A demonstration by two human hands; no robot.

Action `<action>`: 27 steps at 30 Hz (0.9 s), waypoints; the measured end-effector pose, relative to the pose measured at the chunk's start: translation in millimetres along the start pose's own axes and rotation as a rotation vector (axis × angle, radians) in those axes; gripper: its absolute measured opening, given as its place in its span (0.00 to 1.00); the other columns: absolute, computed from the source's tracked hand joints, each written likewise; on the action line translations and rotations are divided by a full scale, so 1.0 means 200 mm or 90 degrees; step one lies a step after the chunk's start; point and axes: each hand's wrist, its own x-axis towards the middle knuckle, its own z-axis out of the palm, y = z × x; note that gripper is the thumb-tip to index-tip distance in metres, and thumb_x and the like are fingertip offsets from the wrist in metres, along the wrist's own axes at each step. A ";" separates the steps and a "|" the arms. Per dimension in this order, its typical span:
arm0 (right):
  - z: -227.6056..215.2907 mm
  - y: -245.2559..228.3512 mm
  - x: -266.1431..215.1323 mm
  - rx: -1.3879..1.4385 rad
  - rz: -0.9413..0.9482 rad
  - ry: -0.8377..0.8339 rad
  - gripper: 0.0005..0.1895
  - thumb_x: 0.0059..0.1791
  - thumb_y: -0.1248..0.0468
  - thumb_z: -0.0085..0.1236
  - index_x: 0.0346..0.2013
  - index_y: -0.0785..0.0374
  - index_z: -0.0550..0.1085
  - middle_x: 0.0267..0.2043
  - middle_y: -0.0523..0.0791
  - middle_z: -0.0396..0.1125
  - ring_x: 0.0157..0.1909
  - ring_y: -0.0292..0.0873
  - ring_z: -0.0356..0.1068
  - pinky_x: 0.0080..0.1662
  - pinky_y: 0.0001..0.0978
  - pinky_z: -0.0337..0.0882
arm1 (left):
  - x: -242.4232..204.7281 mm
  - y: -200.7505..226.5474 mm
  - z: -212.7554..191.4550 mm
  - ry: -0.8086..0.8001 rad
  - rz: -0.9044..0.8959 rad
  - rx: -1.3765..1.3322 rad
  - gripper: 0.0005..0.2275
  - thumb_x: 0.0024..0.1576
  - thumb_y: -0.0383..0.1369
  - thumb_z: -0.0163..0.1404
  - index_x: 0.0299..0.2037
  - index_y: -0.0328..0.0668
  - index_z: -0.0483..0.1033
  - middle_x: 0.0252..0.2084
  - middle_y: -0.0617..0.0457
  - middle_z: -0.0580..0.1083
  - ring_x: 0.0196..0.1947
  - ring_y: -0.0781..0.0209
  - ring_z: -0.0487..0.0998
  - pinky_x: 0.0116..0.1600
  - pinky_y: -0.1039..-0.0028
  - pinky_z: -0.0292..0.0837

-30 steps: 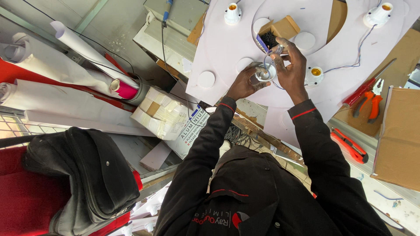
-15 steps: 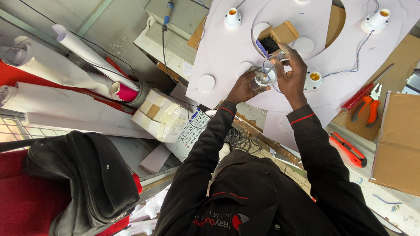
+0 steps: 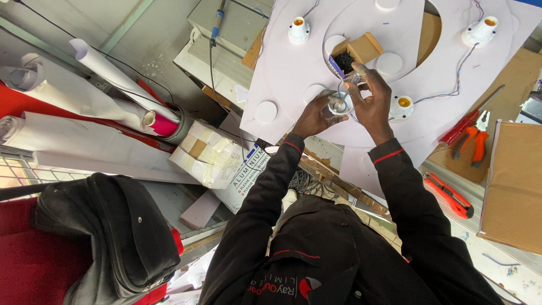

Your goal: The person installs a light bulb into a white socket on a circular fixture, then uses pliers and a screwdriver to connect and secure wires to the socket terminals. The person repeats the wiring process on a second socket.

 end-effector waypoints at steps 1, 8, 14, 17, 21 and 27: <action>0.00 -0.03 0.01 0.000 -0.002 0.001 0.19 0.55 0.73 0.65 0.61 0.74 0.75 0.41 0.56 0.71 0.43 0.55 0.75 0.39 0.39 0.77 | 0.01 0.00 0.00 0.000 0.002 0.000 0.21 0.46 0.40 0.72 0.45 0.40 0.80 0.49 0.42 0.78 0.55 0.36 0.78 0.61 0.54 0.73; -0.01 -0.06 -0.02 -0.029 -0.003 -0.024 0.18 0.56 0.69 0.63 0.60 0.71 0.76 0.40 0.54 0.69 0.40 0.54 0.71 0.39 0.41 0.76 | 0.02 0.00 0.00 0.005 0.022 -0.007 0.21 0.46 0.40 0.71 0.44 0.40 0.80 0.48 0.41 0.78 0.54 0.36 0.78 0.61 0.55 0.73; 0.00 -0.04 0.00 -0.083 -0.038 -0.032 0.17 0.56 0.69 0.63 0.60 0.70 0.77 0.38 0.53 0.68 0.39 0.55 0.72 0.39 0.40 0.77 | 0.02 0.02 -0.01 -0.008 0.020 -0.013 0.20 0.47 0.39 0.71 0.44 0.37 0.80 0.48 0.39 0.78 0.53 0.34 0.78 0.61 0.53 0.72; 0.01 -0.09 0.02 -0.084 -0.030 -0.031 0.17 0.56 0.68 0.62 0.60 0.71 0.76 0.38 0.54 0.67 0.39 0.57 0.72 0.39 0.41 0.77 | 0.03 0.00 -0.01 -0.016 0.012 -0.016 0.20 0.47 0.39 0.71 0.43 0.37 0.80 0.48 0.37 0.78 0.54 0.32 0.77 0.61 0.51 0.72; 0.01 -0.07 0.01 -0.039 -0.012 -0.033 0.18 0.56 0.69 0.63 0.61 0.71 0.76 0.40 0.53 0.68 0.40 0.54 0.72 0.41 0.39 0.77 | 0.02 -0.01 0.00 -0.020 0.005 -0.016 0.21 0.45 0.41 0.71 0.43 0.38 0.80 0.48 0.39 0.78 0.54 0.34 0.77 0.62 0.52 0.72; 0.01 -0.10 0.06 -0.058 -0.034 -0.073 0.18 0.55 0.69 0.65 0.59 0.70 0.77 0.38 0.53 0.66 0.39 0.55 0.72 0.39 0.40 0.77 | 0.03 0.04 -0.02 -0.021 0.002 -0.030 0.19 0.45 0.38 0.72 0.42 0.40 0.80 0.47 0.42 0.78 0.53 0.36 0.78 0.61 0.55 0.72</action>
